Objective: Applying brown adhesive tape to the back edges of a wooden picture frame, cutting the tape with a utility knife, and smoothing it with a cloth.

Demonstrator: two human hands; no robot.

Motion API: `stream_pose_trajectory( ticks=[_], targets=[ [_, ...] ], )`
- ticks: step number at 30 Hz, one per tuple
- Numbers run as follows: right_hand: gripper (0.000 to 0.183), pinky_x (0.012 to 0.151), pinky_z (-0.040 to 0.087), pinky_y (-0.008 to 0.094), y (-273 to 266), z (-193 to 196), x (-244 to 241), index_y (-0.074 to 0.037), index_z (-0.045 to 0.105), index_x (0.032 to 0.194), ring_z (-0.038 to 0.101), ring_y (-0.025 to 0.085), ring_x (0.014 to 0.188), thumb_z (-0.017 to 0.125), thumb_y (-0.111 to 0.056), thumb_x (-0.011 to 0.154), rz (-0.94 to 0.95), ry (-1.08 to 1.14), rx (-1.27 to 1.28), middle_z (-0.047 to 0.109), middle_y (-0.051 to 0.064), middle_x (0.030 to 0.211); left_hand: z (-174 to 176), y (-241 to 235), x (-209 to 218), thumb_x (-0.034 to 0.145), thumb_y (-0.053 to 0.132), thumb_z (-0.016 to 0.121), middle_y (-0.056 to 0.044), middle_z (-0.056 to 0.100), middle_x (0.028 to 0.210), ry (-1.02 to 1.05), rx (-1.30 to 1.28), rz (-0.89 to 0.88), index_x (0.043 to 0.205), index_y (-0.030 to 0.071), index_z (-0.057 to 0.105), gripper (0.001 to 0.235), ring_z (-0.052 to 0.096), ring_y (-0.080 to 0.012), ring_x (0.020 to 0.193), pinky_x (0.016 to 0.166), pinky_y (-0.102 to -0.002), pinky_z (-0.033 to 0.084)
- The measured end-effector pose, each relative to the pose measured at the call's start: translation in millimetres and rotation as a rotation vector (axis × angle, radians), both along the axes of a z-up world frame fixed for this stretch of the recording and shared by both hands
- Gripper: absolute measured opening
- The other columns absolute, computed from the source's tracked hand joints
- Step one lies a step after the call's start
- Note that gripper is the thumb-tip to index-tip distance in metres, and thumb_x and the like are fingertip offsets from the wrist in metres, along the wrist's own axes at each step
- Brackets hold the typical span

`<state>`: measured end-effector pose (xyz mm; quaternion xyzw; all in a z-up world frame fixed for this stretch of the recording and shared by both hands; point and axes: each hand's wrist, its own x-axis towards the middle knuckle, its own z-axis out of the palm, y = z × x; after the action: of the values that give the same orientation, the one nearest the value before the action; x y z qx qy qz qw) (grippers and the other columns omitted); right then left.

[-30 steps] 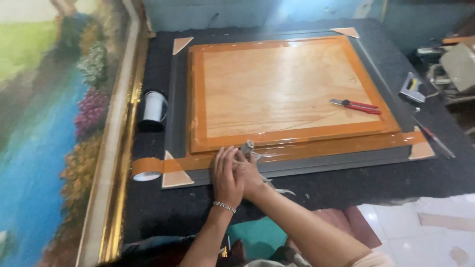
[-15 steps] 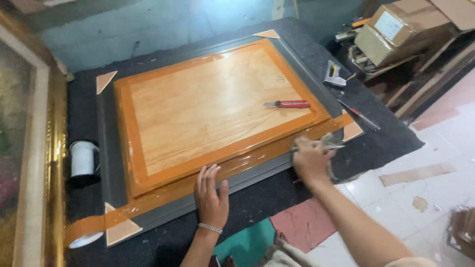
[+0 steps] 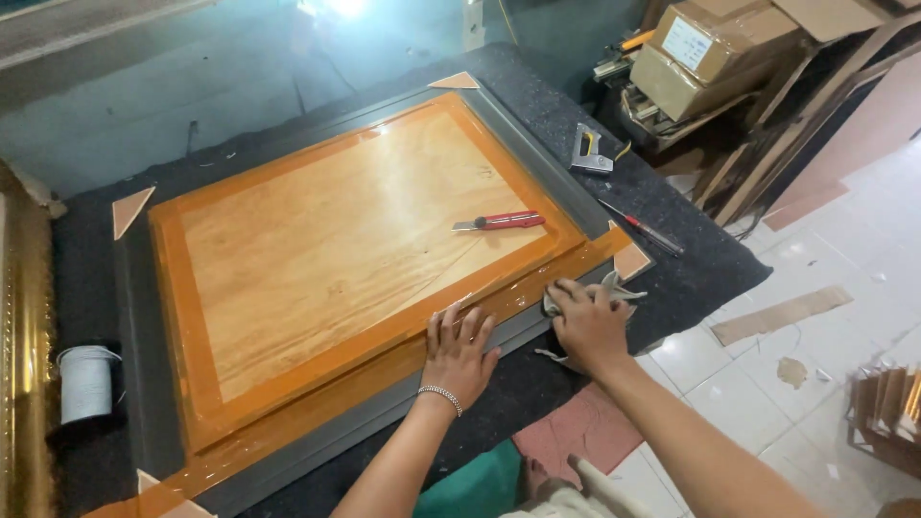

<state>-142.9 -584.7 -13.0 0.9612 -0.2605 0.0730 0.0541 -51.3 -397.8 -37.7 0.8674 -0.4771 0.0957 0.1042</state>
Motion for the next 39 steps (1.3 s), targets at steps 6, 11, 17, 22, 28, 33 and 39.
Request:
stream_pose_trajectory(
  ticks=[6, 11, 17, 22, 28, 33, 39],
  targets=[
    [0.043, 0.081, 0.037, 0.042, 14, 4, 7, -0.045, 0.048, 0.115, 0.04, 0.019, 0.107, 0.045, -0.029, 0.075, 0.124, 0.014, 0.048, 0.043, -0.016, 0.119, -11, -4, 3, 0.084, 0.055, 0.034, -0.003, 0.029, 0.128, 0.017, 0.053, 0.006, 0.13, 0.029, 0.033, 0.052, 0.015, -0.0311, 0.126, 0.102, -0.052, 0.006],
    [0.035, 0.082, 0.037, 0.04, 20, 27, 13, -0.04, 0.053, 0.11, 0.04, 0.019, 0.106, 0.044, -0.029, 0.079, 0.098, 0.084, 0.125, 0.045, -0.014, 0.115, 1, -6, -2, 0.084, 0.055, 0.034, -0.003, 0.03, 0.124, 0.067, 0.099, 0.031, 0.129, 0.029, 0.033, 0.052, 0.014, -0.0307, 0.125, 0.101, -0.053, 0.006],
    [0.031, 0.081, 0.038, 0.04, 29, 50, 4, -0.037, 0.056, 0.107, 0.041, 0.019, 0.106, 0.047, -0.029, 0.079, 0.115, 0.118, 0.138, 0.046, -0.012, 0.113, 7, -28, -5, 0.068, 0.065, 0.05, -0.008, 0.031, 0.119, 0.065, 0.188, 0.025, 0.129, 0.025, 0.03, 0.076, 0.02, -0.0379, 0.119, 0.096, -0.06, 0.009],
    [0.03, 0.082, 0.038, 0.042, 26, 63, 15, -0.034, 0.062, 0.101, 0.042, 0.02, 0.108, 0.042, -0.03, 0.08, 0.032, 0.141, 0.287, 0.051, -0.011, 0.113, 10, -32, -9, 0.066, 0.061, 0.057, -0.009, 0.028, 0.127, 0.077, 0.11, 0.029, 0.134, 0.031, 0.027, 0.08, 0.015, -0.0398, 0.125, 0.096, -0.062, 0.007],
    [0.033, 0.081, 0.038, 0.051, 9, 23, 42, -0.034, 0.063, 0.099, 0.04, 0.021, 0.111, 0.042, -0.046, 0.076, -0.259, 0.045, 0.605, 0.051, -0.008, 0.108, 10, -32, -7, 0.067, 0.059, 0.057, -0.006, 0.027, 0.131, 0.128, 0.144, 0.036, 0.133, 0.031, 0.029, 0.076, 0.012, -0.0373, 0.128, 0.098, -0.06, 0.007],
    [0.024, 0.077, 0.042, 0.046, 0, 0, 36, -0.034, 0.062, 0.095, 0.044, 0.019, 0.105, 0.054, -0.039, 0.073, -0.125, -0.036, 0.51, 0.051, -0.007, 0.099, 9, -33, -5, 0.067, 0.059, 0.056, -0.004, 0.025, 0.131, 0.153, 0.156, 0.036, 0.131, 0.032, 0.031, 0.075, 0.01, -0.037, 0.129, 0.099, -0.06, 0.007],
    [0.016, 0.074, 0.045, 0.036, -2, -9, 35, -0.034, 0.063, 0.09, 0.052, 0.016, 0.094, 0.06, -0.032, 0.074, 0.02, -0.186, 0.317, 0.056, -0.009, 0.086, 3, -33, -4, 0.065, 0.057, 0.058, -0.006, 0.027, 0.13, 0.127, 0.125, 0.025, 0.131, 0.029, 0.032, 0.077, 0.011, -0.0378, 0.129, 0.098, -0.061, 0.007]
  ],
)
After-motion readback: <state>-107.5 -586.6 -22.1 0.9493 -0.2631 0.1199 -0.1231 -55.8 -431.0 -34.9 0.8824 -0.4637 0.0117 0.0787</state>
